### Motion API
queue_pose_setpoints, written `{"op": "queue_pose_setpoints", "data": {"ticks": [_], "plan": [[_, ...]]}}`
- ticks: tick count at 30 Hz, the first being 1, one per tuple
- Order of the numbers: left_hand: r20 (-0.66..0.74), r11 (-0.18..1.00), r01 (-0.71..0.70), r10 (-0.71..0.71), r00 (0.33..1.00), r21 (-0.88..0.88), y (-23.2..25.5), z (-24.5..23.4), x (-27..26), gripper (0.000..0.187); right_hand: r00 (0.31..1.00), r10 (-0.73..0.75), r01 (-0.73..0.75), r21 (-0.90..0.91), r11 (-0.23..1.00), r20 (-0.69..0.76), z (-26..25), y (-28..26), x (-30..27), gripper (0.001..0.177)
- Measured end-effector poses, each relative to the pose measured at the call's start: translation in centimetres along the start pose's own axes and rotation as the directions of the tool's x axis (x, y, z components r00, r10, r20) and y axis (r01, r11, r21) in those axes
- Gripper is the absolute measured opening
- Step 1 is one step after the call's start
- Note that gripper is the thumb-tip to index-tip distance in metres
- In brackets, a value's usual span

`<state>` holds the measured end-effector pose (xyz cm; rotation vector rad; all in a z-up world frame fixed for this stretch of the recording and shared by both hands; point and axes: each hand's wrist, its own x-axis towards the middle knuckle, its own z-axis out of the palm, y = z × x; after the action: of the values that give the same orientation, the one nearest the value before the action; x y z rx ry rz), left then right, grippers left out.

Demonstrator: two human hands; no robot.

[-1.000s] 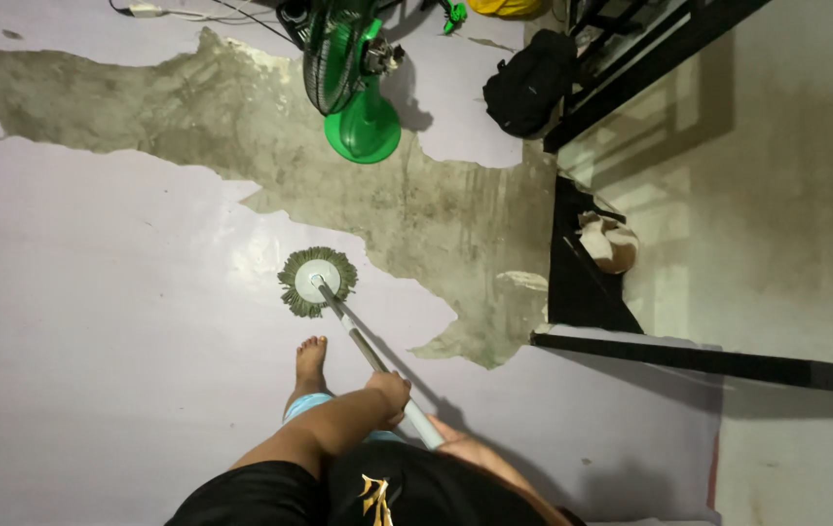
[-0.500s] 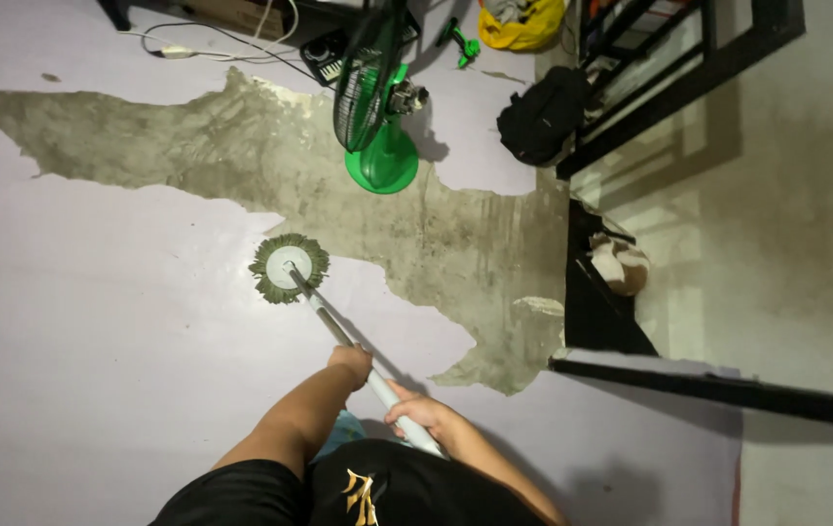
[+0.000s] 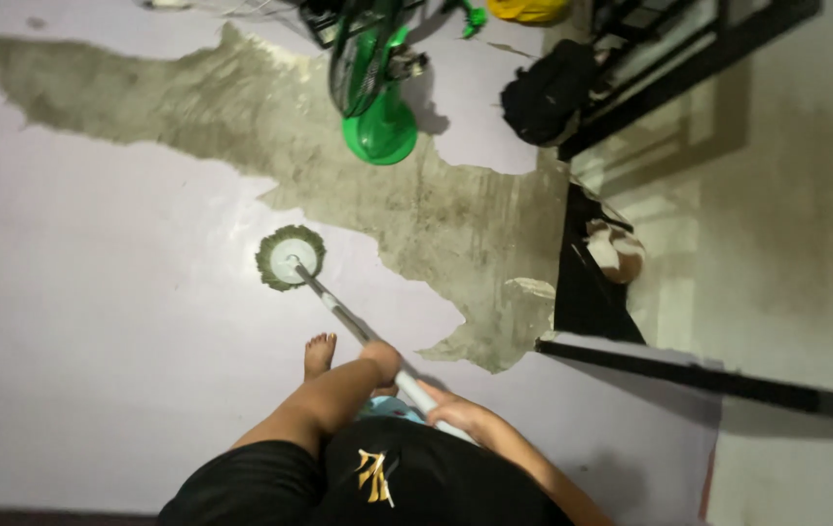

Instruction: Mopping the floor in a room using a spin mop.

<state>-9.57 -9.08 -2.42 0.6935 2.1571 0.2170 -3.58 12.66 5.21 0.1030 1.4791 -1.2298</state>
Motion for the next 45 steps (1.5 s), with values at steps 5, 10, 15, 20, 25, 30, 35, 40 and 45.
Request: {"op": "queue_pose_setpoints", "data": {"ticks": [5,10,15,20,25,30,35,40,45], "plan": [[0.010,0.997,-0.067,0.067,0.998,0.038,6.0,-1.3,-2.7,0.025,0.975,0.171,-0.197,0.199,0.960,0.141,-2.6,0.3,-5.2,0.095],[-0.108,1.000,0.012,-0.015,0.994,-0.027,5.2,0.9,-3.1,0.022,0.886,0.442,-0.453,0.060,0.889,0.136,-4.0,-1.8,-3.9,0.103],[-0.121,0.979,0.156,-0.171,0.978,-0.129,0.9,-2.7,-9.9,0.024,0.921,0.313,-0.299,-0.095,0.949,0.230,0.6,-10.5,-0.5,0.105],[-0.227,0.866,0.315,-0.422,0.878,-0.388,-6.9,3.5,-8.8,0.021,0.911,0.274,-0.234,-0.162,0.959,0.308,4.5,-12.8,6.9,0.104],[-0.273,0.769,0.380,-0.567,0.777,-0.514,-14.3,6.0,-13.4,0.023,0.866,0.349,-0.323,-0.133,0.937,0.359,11.0,-17.9,13.0,0.102],[-0.156,0.655,0.479,-0.670,0.726,-0.585,-19.5,5.9,-17.9,0.039,0.846,0.377,-0.359,-0.122,0.925,0.378,16.3,-22.3,16.9,0.100],[-0.166,0.674,0.480,-0.660,0.733,-0.562,-21.4,5.5,-20.4,0.040,0.845,0.373,-0.352,-0.127,0.927,0.383,18.1,-23.4,18.4,0.100],[-0.135,0.657,0.490,-0.665,0.734,-0.573,-21.3,5.6,-18.3,0.041,0.863,0.396,-0.361,-0.164,0.918,0.313,16.4,-21.7,19.8,0.103],[-0.076,0.551,0.552,-0.748,0.659,-0.626,-20.4,3.9,-17.2,0.050,0.847,0.416,-0.375,-0.183,0.909,0.332,14.7,-23.0,20.4,0.101]]}}
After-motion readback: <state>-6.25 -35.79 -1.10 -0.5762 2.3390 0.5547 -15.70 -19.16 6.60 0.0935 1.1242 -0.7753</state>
